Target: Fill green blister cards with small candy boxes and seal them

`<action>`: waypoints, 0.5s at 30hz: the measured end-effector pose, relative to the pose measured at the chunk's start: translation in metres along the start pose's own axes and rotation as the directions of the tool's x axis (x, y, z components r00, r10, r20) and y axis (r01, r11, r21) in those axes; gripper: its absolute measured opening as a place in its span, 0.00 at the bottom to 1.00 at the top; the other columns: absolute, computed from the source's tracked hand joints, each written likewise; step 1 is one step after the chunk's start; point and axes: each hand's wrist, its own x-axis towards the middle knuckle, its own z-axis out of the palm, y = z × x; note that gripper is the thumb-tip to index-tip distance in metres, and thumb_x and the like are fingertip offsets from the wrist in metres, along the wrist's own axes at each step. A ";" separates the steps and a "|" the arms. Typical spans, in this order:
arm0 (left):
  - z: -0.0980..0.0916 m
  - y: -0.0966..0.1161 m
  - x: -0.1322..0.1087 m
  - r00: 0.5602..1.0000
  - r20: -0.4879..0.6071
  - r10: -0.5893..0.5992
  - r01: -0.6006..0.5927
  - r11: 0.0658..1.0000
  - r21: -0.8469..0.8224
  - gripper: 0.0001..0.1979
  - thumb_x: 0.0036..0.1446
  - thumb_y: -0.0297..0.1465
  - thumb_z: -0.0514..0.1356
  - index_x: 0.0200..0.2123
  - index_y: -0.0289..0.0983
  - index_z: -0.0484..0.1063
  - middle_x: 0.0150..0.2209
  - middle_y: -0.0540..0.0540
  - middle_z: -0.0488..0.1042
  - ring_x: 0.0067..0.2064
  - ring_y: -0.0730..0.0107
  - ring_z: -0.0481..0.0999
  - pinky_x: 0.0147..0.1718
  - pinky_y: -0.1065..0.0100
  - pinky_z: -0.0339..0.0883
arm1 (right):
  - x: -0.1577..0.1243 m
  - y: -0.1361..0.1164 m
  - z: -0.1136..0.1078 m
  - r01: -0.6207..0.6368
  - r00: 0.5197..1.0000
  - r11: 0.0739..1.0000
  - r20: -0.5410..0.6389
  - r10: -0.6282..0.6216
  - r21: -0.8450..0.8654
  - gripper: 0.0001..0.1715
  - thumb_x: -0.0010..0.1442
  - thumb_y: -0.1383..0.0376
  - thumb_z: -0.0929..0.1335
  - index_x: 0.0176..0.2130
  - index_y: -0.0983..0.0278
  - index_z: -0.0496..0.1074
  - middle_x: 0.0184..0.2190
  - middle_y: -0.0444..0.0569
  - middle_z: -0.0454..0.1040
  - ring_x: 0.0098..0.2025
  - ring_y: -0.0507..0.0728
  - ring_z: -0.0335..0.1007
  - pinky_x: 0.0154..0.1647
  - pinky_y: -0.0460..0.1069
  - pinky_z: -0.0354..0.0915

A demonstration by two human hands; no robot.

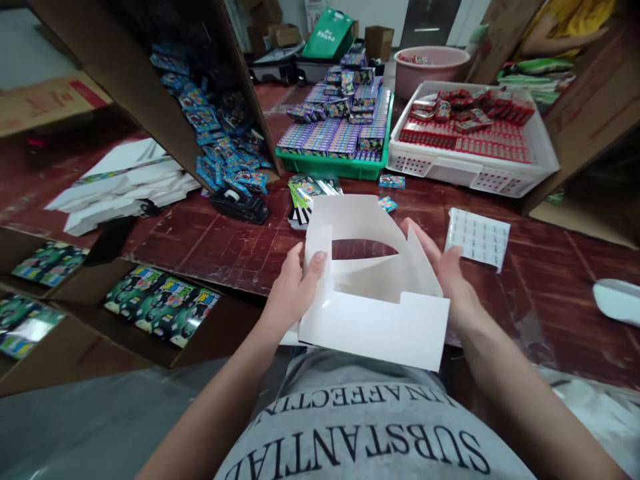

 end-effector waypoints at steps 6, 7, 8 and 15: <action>0.005 -0.007 -0.003 0.995 0.092 -0.046 0.048 0.998 -0.026 0.34 0.66 0.59 0.46 0.58 0.40 0.69 0.57 0.37 0.74 0.58 0.48 0.73 0.58 0.50 0.63 | -0.058 -0.029 -0.002 0.406 0.858 0.757 -0.073 -0.509 -0.512 0.31 0.67 0.49 0.61 0.67 0.40 0.61 0.64 0.44 0.69 0.70 0.75 0.55 0.59 0.73 0.66; 0.006 -0.006 -0.004 0.994 0.101 -0.037 0.043 0.997 -0.058 0.33 0.66 0.59 0.47 0.57 0.41 0.70 0.56 0.38 0.76 0.57 0.49 0.74 0.57 0.52 0.64 | -0.064 -0.031 0.002 0.446 0.847 0.694 0.016 -0.531 -0.565 0.29 0.67 0.53 0.63 0.65 0.41 0.64 0.65 0.43 0.68 0.70 0.75 0.57 0.62 0.73 0.64; 0.006 -0.005 -0.005 0.993 0.111 -0.030 0.041 0.994 -0.103 0.33 0.66 0.59 0.46 0.56 0.41 0.72 0.54 0.39 0.77 0.55 0.50 0.75 0.55 0.54 0.67 | -0.067 -0.031 0.008 0.471 0.850 0.641 0.117 -0.513 -0.607 0.28 0.66 0.58 0.64 0.64 0.43 0.67 0.65 0.44 0.68 0.69 0.74 0.59 0.65 0.72 0.61; 0.011 0.007 -0.017 0.986 0.166 0.015 0.005 0.993 -0.120 0.42 0.60 0.55 0.60 0.69 0.39 0.56 0.61 0.34 0.70 0.59 0.46 0.72 0.56 0.52 0.68 | -0.036 -0.031 0.049 0.481 0.869 0.476 0.470 -0.153 -0.736 0.29 0.66 0.75 0.58 0.61 0.65 0.71 0.61 0.60 0.73 0.59 0.72 0.72 0.61 0.66 0.69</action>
